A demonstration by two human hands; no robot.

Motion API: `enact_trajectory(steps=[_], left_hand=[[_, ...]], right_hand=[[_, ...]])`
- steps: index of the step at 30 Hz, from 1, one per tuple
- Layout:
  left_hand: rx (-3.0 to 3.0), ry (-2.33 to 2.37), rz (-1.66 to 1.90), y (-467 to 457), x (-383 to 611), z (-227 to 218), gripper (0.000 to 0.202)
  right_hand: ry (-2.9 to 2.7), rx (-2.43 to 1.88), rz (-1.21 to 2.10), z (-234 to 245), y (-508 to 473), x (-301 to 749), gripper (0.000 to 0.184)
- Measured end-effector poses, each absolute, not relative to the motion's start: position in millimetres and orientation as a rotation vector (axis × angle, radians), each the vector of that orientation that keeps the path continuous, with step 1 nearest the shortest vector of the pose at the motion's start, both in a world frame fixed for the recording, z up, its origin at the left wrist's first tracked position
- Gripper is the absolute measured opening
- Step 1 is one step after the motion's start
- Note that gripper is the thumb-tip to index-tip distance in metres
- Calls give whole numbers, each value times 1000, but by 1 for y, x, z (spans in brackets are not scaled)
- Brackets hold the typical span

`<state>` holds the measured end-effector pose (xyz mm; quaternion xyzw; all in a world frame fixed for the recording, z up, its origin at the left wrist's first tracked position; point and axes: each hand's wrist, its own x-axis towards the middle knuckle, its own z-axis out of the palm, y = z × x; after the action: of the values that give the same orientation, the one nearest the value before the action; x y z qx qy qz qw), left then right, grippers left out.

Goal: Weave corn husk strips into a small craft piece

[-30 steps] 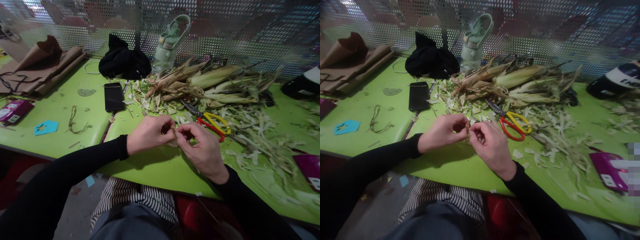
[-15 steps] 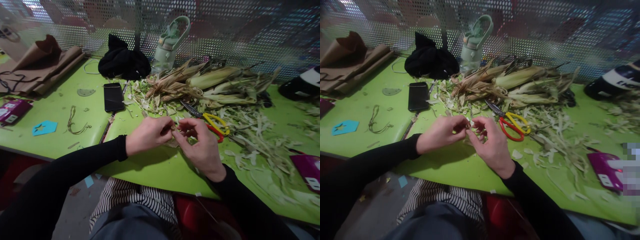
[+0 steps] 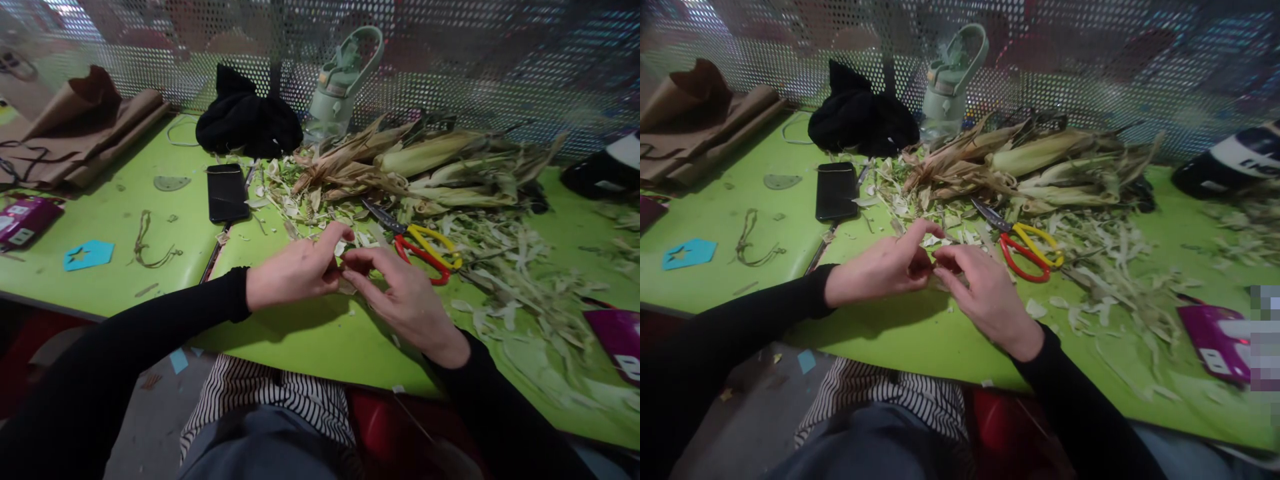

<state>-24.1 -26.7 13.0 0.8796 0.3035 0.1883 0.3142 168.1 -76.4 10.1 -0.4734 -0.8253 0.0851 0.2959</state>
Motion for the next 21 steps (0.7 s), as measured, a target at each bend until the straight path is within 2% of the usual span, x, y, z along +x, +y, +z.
enact_trajectory(steps=[2,6,13,21], left_hand=[[2310,762,458,-26,-25,14,49],[2188,714,540,-27,-26,18,40],[2163,830,727,-25,-25,19,6],[2216,803,633,-24,-27,24,7]], right_hand=[[-2259,-1204,225,12,-76,169,10],[-2175,-1238,272,12,-77,168,8],[-1906,-1319,334,5,-81,168,10],[-2139,-1130,-93,8,-83,168,17]])
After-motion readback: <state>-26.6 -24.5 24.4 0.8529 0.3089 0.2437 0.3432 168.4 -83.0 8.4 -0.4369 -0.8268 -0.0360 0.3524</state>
